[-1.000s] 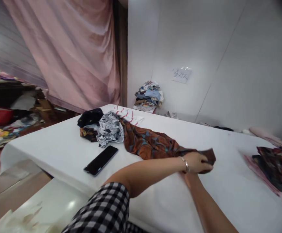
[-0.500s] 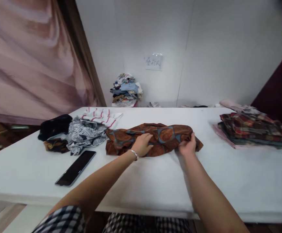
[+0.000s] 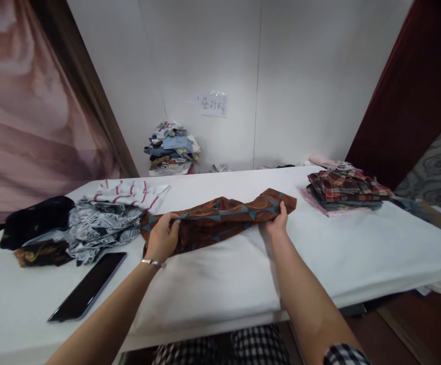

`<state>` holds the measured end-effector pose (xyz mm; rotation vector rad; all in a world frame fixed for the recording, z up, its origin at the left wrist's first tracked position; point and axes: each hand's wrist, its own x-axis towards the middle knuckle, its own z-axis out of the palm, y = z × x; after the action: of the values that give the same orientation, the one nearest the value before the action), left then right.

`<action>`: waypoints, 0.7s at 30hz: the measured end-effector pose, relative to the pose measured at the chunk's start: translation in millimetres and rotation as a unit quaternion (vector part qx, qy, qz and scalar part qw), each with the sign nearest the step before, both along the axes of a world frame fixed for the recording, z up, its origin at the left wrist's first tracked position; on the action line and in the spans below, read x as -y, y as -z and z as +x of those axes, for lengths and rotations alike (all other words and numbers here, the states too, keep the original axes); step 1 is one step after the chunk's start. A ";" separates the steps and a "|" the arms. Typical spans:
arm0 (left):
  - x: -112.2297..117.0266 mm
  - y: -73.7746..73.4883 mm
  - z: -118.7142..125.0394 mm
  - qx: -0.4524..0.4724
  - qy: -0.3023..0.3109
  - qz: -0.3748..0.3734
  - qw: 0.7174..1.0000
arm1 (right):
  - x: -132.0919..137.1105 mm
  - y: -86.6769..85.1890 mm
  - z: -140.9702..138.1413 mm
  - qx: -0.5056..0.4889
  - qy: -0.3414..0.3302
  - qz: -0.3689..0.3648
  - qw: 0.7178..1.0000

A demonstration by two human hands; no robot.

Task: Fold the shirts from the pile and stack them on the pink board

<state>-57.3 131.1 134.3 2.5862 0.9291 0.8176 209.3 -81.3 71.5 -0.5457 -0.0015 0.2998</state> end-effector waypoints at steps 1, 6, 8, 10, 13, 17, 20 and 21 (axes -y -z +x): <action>1.8 1.8 -8.5 0.006 -0.005 -0.014 1.000 | 0.7 1.3 0.6 -0.009 0.003 -0.001 1.000; 11.3 21.8 -38.1 -0.072 0.051 -0.025 0.996 | 1.3 3.6 -6.1 -0.076 -0.006 -0.040 0.996; 14.0 27.1 -46.2 -0.131 0.087 -0.024 0.987 | 3.6 1.8 -9.0 -0.099 0.000 -0.077 0.992; 15.4 29.2 -53.6 -0.180 0.126 -0.004 0.975 | 9.4 -1.8 -10.4 -0.097 -0.005 -0.102 0.990; 13.2 26.9 -63.5 -0.250 0.174 0.050 0.951 | 26.5 -9.3 -11.9 -0.026 -0.012 -0.100 0.995; 2.3 10.6 -73.9 -0.295 0.134 0.112 0.939 | 61.1 -19.8 -21.0 0.123 0.008 -0.128 0.984; -4.3 -9.8 -81.1 -0.221 0.069 0.148 0.961 | 87.4 -30.8 -35.8 0.181 0.006 -0.145 0.973; -4.7 -17.7 -83.3 -0.188 0.045 0.157 0.969 | 94.9 -36.1 -42.0 0.195 0.003 -0.144 0.970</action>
<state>-140.6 135.9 152.0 3.1078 0.8205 0.4888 167.4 -176.2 107.6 -0.8868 -0.3408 0.1832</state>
